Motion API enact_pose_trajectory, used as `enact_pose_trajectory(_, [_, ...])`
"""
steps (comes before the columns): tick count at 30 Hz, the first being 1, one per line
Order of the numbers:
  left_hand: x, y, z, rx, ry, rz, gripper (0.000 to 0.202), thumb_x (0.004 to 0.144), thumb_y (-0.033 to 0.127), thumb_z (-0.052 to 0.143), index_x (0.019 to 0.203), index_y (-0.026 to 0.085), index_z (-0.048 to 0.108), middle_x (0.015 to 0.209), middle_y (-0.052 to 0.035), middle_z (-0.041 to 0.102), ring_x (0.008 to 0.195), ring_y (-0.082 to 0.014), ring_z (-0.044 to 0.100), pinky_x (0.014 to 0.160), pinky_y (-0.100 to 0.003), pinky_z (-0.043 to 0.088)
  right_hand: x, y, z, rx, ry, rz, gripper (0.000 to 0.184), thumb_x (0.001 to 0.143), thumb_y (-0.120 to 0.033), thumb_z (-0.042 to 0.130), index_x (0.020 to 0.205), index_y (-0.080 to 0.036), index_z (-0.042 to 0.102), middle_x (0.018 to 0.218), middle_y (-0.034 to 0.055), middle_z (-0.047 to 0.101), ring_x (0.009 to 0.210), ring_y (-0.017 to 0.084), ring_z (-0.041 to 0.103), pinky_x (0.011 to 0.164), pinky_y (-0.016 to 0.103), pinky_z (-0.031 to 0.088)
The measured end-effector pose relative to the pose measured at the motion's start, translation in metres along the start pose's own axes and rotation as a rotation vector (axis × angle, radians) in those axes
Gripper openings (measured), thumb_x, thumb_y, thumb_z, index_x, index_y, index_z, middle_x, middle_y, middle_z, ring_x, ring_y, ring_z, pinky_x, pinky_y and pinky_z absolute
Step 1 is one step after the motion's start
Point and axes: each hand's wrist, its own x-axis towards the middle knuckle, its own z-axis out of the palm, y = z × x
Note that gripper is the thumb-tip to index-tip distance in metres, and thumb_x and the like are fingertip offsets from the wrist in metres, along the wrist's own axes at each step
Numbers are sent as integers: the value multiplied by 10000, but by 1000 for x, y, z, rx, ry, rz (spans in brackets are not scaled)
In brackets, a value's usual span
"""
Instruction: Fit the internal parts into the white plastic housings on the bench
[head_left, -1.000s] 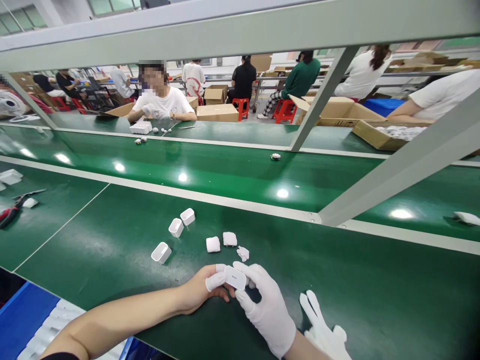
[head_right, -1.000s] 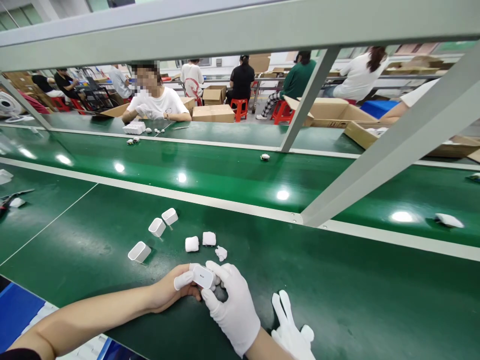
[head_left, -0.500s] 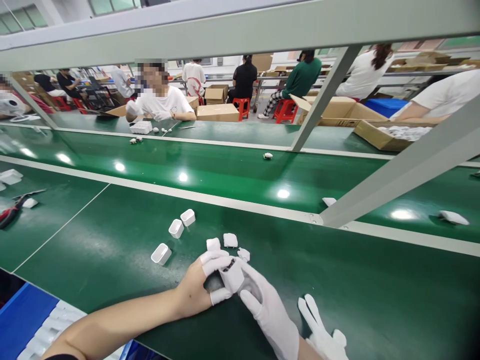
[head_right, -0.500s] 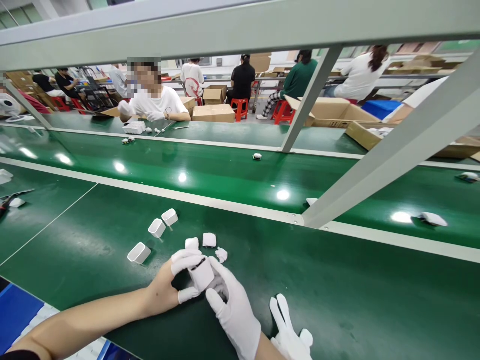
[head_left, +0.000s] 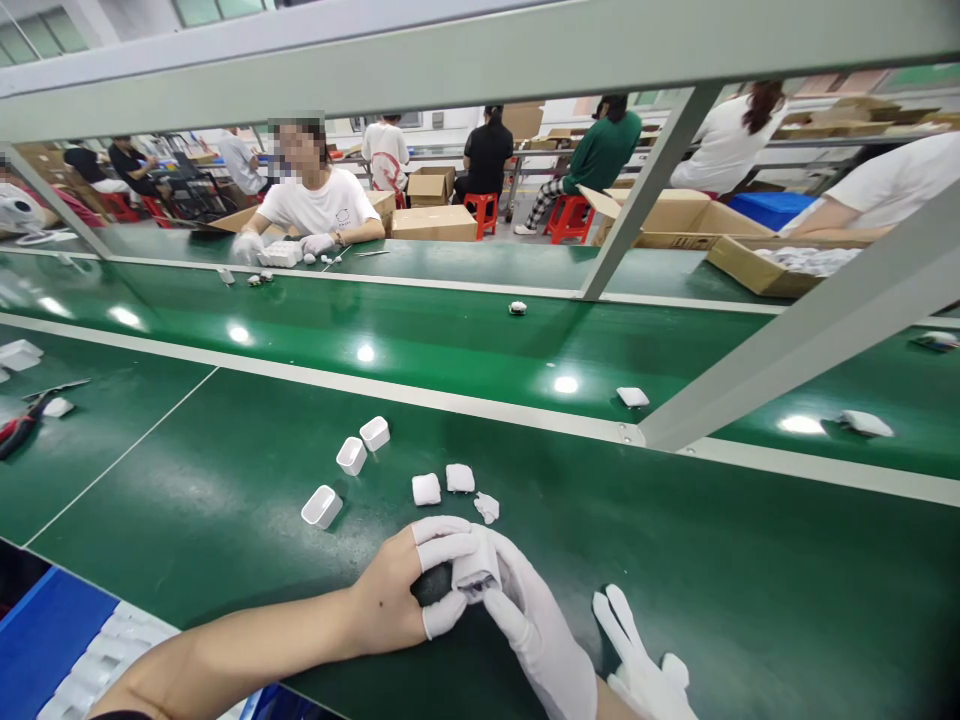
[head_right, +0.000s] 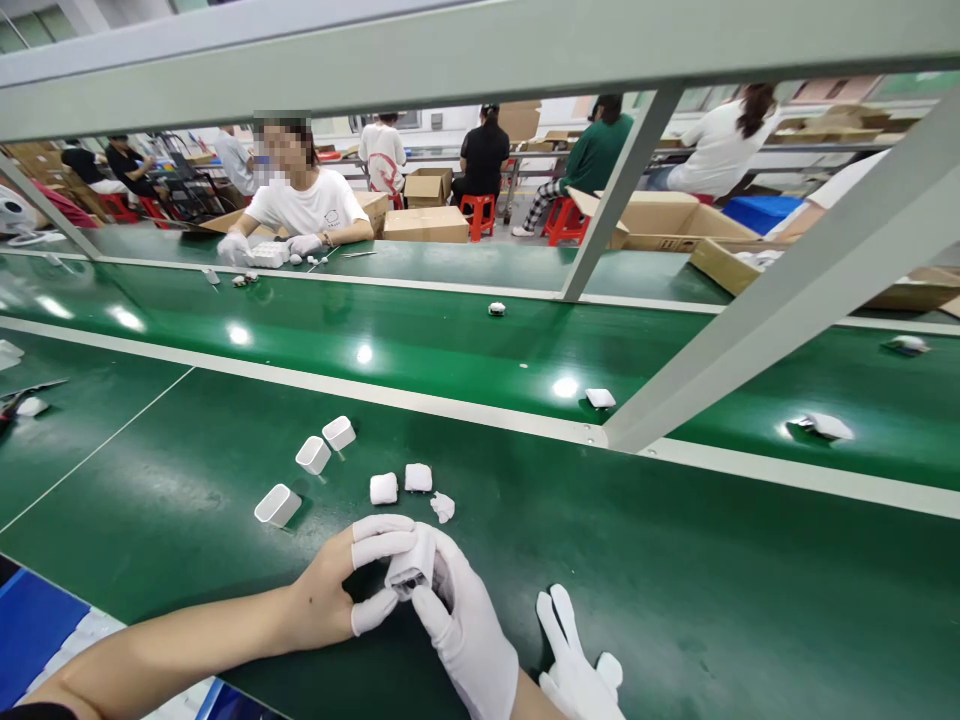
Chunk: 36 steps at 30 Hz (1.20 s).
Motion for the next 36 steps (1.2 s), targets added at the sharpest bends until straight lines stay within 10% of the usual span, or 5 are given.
enact_pose_trajectory(8, [3,1,-2,217,133,398,419,838,106,566,1249,103,488,1139,-158,567,1029,-228,598,854,-380,567,-9,6,-10,-684,116,-401,487,819,-264,589,1281,-212,443,1098,108,672,973,237,669,816,353,562])
enact_pose_trajectory(14, [8,8,-18,199,36,665,317,924,230,431,1132,38,574,891,-123,645,986,-224,632,899,-291,548,-7,-21,-10,-644,-73,-871,458,831,-232,578,1262,-290,435,905,30,715,780,187,674,722,322,546])
enact_pose_trajectory(24, [-5,24,-24,199,-107,757,299,878,201,488,653,230,682,850,-29,719,774,-157,656,825,-252,581,-34,-23,1,-896,67,-798,256,968,-272,331,1063,-207,560,699,56,656,589,190,587,533,306,471])
enact_pose_trajectory(30, [-16,22,-3,-10,-32,538,307,914,258,437,1159,155,591,763,-58,712,668,-172,675,745,-263,608,-51,-24,9,-1057,71,-582,374,930,-185,290,602,-215,467,487,18,474,447,153,456,409,288,307])
enact_pose_trajectory(36, [-47,14,7,-51,-152,321,329,928,319,455,1237,272,555,769,-27,695,642,-158,675,687,-243,605,-47,-11,0,-1033,-154,-638,322,904,-221,348,626,-234,509,482,9,475,405,147,419,375,301,294])
